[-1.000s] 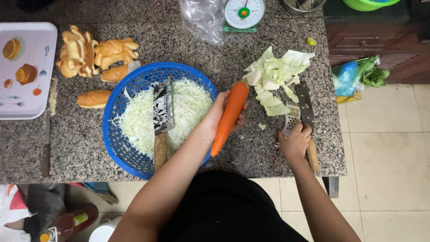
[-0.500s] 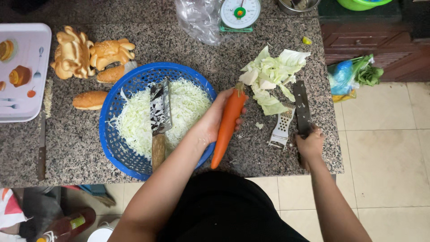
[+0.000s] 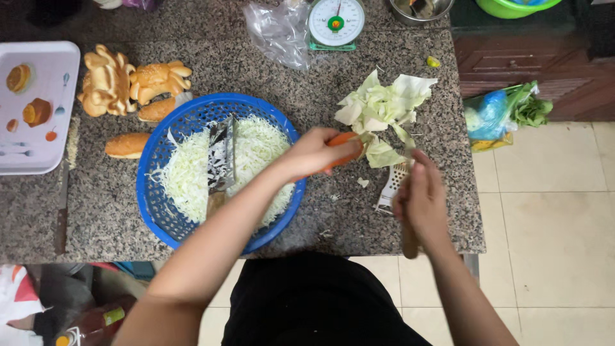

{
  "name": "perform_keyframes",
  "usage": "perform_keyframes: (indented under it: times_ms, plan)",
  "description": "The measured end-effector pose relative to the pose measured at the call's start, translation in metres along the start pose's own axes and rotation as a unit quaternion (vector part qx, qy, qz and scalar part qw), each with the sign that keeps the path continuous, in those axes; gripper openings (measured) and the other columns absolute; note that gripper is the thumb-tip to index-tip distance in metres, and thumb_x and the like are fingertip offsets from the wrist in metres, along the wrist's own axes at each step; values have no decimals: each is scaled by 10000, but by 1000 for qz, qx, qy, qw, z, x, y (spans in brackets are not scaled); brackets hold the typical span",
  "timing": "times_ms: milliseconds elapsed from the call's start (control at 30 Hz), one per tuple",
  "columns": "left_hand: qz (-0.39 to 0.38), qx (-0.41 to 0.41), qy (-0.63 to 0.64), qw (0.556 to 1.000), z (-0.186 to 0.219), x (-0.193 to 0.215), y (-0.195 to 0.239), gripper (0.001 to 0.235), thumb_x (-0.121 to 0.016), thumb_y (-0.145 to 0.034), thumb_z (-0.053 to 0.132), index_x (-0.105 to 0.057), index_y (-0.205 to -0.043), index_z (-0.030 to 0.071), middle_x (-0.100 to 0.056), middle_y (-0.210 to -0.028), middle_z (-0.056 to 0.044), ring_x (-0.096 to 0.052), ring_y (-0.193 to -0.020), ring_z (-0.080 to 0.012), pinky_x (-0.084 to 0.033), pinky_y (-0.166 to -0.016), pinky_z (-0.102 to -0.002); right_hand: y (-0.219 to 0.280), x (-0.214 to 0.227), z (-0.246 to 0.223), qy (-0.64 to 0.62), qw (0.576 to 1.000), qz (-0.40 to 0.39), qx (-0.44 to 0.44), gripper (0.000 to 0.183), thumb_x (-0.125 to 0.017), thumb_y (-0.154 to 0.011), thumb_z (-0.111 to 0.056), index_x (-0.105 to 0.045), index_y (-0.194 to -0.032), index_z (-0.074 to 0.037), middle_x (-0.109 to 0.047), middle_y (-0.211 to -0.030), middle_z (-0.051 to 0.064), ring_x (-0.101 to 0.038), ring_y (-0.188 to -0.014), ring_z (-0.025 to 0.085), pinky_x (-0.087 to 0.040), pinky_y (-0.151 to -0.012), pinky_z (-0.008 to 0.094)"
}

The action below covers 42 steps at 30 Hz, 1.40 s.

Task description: The person removes a carrot from a plastic bag and uses a peeler to shred it directly into a blue basket containing shredded cabbage.

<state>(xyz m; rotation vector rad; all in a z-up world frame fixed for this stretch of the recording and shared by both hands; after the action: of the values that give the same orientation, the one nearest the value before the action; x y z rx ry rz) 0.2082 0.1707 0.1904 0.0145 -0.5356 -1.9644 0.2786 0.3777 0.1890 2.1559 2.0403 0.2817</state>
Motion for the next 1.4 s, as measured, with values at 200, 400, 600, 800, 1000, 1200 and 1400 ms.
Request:
perform_keyframes:
  times_ms: [200, 400, 600, 800, 1000, 1200, 1400]
  plan:
    - [36, 4, -84, 996, 7, 9, 4, 486, -725, -804, 479, -759, -964, 22, -720, -728, -15, -651, -552, -105, -545, -518, -280, 5, -57, -31, -47, 993, -102, 25, 669, -584, -1019, -242, -329, -1605, -45, -495, -642, -25, -459, -432, 56, -348, -358, 242]
    - [50, -31, -26, 998, 17, 8, 27, 344, -718, -847, 383, -748, -1039, 101, -688, -704, 8, -602, -551, -55, -503, -490, -248, 22, -73, -35, -30, 983, -177, 28, 822, -620, -968, -267, -169, -1637, -108, -552, -619, -6, -445, -407, 55, -343, -367, 232]
    - [47, -11, -21, 999, 20, 3, 42, 315, -707, -886, 371, -758, -956, 68, -671, -690, -4, -552, -507, -63, -441, -461, -239, 28, -75, -30, -65, 973, -219, 15, 805, -609, -996, -262, -170, -1647, -83, -527, -637, -11, -440, -437, 49, -349, -381, 232]
    - [47, 1, -28, 999, 11, 0, 39, 255, -712, -829, 253, -751, -957, 35, -711, -719, -27, -593, -521, -77, -479, -477, -245, 24, -68, -17, -61, 968, -243, 14, 766, -596, -1001, -269, -216, -1633, -62, -511, -627, 0, -438, -407, 57, -338, -362, 238]
    - [57, 3, -46, 997, 15, -7, 36, 309, -722, -808, 265, -744, -1025, 46, -701, -721, -16, -611, -542, -76, -505, -487, -251, 18, -62, -7, -98, 967, -235, 11, 785, -617, -989, -274, -222, -1630, -51, -519, -651, 3, -425, -407, 55, -349, -362, 239]
    - [81, -23, -103, 991, 21, -7, 33, 393, -759, -813, 361, -760, -1079, 72, -685, -719, -23, -619, -575, -82, -508, -519, -279, 12, -56, -4, -68, 975, -214, 10, 776, -629, -983, -277, -252, -1624, -57, -535, -652, 28, -436, -399, 61, -330, -353, 240]
    - [84, -129, -138, 978, 49, -7, 39, 343, -779, -868, 364, -771, -1064, 83, -706, -745, -14, -629, -680, -57, -534, -623, -267, 9, -54, -11, -45, 975, -217, 22, 768, -610, -991, -272, -229, -1637, -108, -560, -707, 25, -465, -408, 58, -361, -363, 236]
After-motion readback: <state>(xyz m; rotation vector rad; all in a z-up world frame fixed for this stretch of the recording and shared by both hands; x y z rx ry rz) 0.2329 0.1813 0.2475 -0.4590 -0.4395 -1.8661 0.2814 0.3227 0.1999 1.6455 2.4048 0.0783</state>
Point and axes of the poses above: each hand's wrist, its own y-axis away from the middle knuckle, its own x-axis out of the back of the hand, z = x × y, the point moved 10 cm from there along -y, towards the middle knuckle
